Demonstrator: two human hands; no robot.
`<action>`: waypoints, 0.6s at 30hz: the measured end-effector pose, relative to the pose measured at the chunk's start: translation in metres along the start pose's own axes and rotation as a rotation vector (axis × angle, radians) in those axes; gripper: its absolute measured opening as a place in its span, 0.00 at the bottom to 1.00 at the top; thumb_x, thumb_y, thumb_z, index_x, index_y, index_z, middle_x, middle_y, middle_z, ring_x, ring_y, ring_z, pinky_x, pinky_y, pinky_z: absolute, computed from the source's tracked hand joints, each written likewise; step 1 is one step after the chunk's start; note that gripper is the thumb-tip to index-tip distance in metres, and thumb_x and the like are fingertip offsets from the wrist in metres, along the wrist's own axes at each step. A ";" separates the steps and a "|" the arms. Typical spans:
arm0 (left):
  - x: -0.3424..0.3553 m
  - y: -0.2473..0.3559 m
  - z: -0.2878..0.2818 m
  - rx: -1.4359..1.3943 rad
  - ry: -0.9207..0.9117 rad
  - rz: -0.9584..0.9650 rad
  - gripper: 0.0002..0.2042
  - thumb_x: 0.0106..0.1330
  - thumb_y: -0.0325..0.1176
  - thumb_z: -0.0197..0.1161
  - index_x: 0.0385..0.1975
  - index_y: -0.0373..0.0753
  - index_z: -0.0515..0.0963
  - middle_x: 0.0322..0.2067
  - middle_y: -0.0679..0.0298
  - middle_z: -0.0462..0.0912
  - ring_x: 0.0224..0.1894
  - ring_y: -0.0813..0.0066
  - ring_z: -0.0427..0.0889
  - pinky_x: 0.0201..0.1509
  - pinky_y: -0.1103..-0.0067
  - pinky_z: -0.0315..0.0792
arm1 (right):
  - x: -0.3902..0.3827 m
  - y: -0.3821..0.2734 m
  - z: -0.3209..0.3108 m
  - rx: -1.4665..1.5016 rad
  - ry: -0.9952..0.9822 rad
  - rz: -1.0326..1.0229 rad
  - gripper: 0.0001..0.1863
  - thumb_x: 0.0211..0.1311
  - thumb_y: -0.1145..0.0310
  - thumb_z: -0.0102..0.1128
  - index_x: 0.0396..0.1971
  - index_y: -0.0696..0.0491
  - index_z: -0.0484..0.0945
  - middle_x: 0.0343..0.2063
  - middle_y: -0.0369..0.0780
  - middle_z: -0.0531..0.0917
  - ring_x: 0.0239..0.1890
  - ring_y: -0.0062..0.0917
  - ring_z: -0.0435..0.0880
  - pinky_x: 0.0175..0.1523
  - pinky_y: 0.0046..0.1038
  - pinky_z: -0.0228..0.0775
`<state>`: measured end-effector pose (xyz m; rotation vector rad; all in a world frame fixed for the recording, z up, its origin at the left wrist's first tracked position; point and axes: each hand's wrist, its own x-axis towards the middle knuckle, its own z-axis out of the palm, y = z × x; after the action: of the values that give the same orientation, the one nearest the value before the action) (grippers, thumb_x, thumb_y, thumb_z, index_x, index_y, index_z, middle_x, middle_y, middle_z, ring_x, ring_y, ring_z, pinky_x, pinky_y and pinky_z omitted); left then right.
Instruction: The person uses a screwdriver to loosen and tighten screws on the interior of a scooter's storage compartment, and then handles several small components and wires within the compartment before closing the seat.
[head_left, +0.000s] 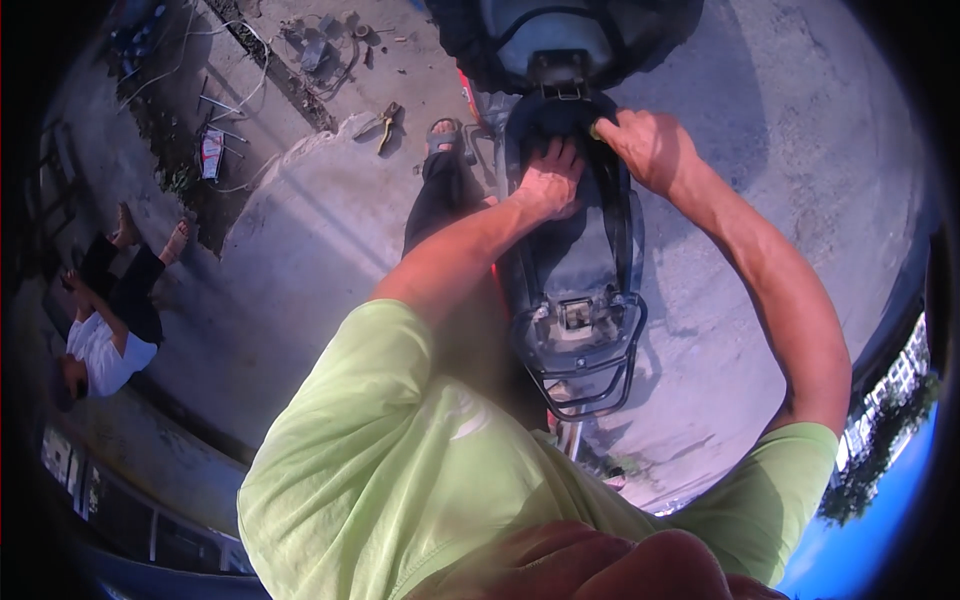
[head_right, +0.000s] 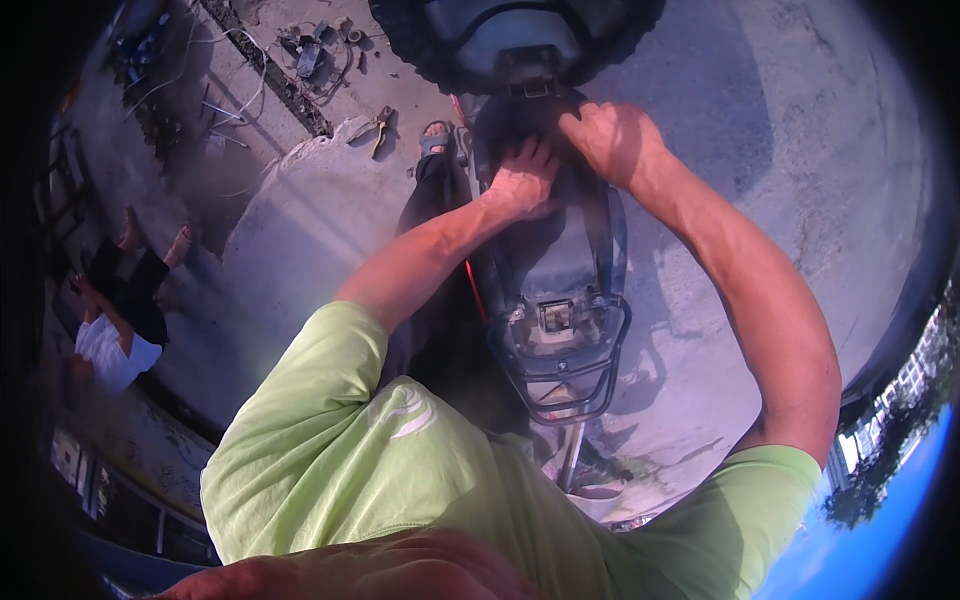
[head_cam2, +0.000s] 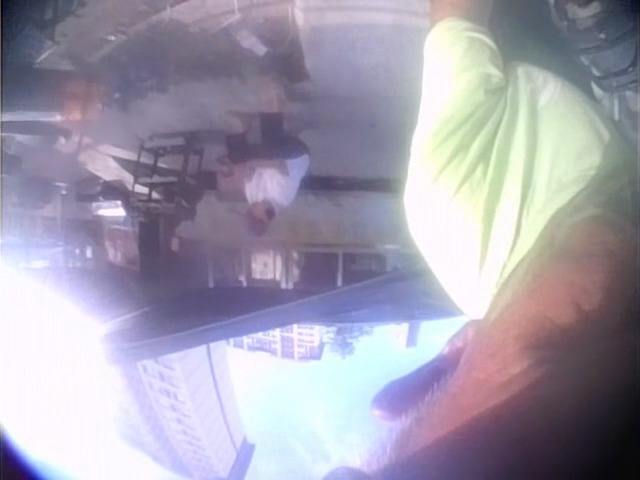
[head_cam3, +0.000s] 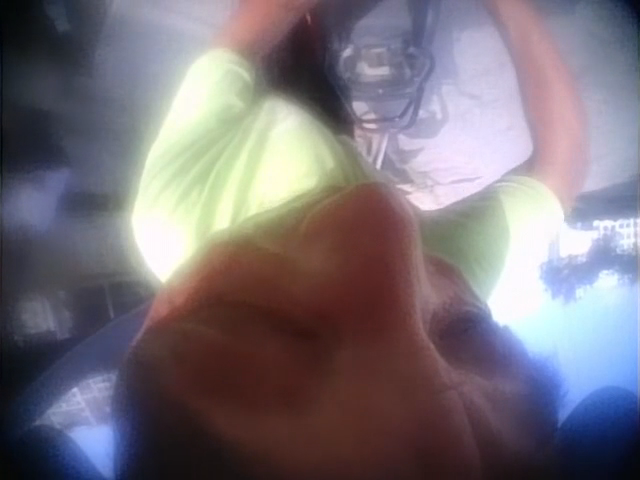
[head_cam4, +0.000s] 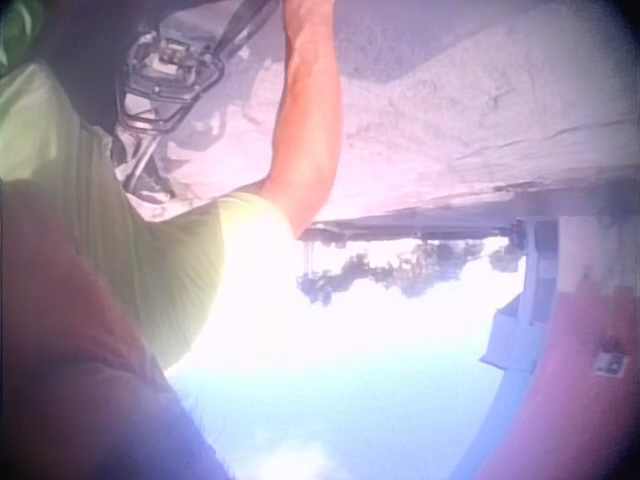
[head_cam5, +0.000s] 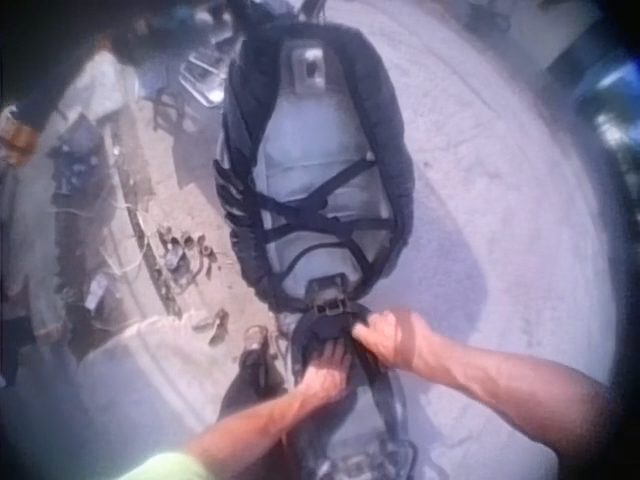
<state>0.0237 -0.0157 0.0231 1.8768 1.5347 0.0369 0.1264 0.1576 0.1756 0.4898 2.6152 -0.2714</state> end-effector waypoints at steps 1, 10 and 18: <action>0.000 0.001 0.000 0.005 0.003 -0.003 0.43 0.57 0.57 0.78 0.69 0.37 0.75 0.76 0.45 0.65 0.77 0.45 0.63 0.72 0.50 0.68 | -0.001 -0.001 0.003 0.031 -0.035 0.012 0.12 0.69 0.68 0.64 0.49 0.52 0.82 0.35 0.49 0.89 0.41 0.44 0.93 0.45 0.40 0.87; 0.002 -0.001 0.005 0.019 0.058 0.015 0.42 0.55 0.54 0.77 0.69 0.37 0.75 0.75 0.46 0.65 0.76 0.45 0.63 0.73 0.48 0.67 | 0.016 -0.014 0.014 0.792 -0.006 0.765 0.25 0.69 0.52 0.63 0.41 0.64 0.87 0.37 0.60 0.89 0.44 0.56 0.90 0.49 0.47 0.82; 0.002 0.002 0.005 0.030 0.041 0.001 0.43 0.56 0.55 0.77 0.70 0.38 0.74 0.76 0.47 0.64 0.76 0.46 0.62 0.72 0.47 0.67 | -0.007 0.002 0.025 0.141 0.094 0.053 0.11 0.72 0.66 0.62 0.48 0.54 0.83 0.31 0.49 0.89 0.35 0.46 0.90 0.42 0.40 0.84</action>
<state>0.0285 -0.0170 0.0195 1.9111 1.5705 0.0534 0.1434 0.1511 0.1569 0.6332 2.6813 -0.4269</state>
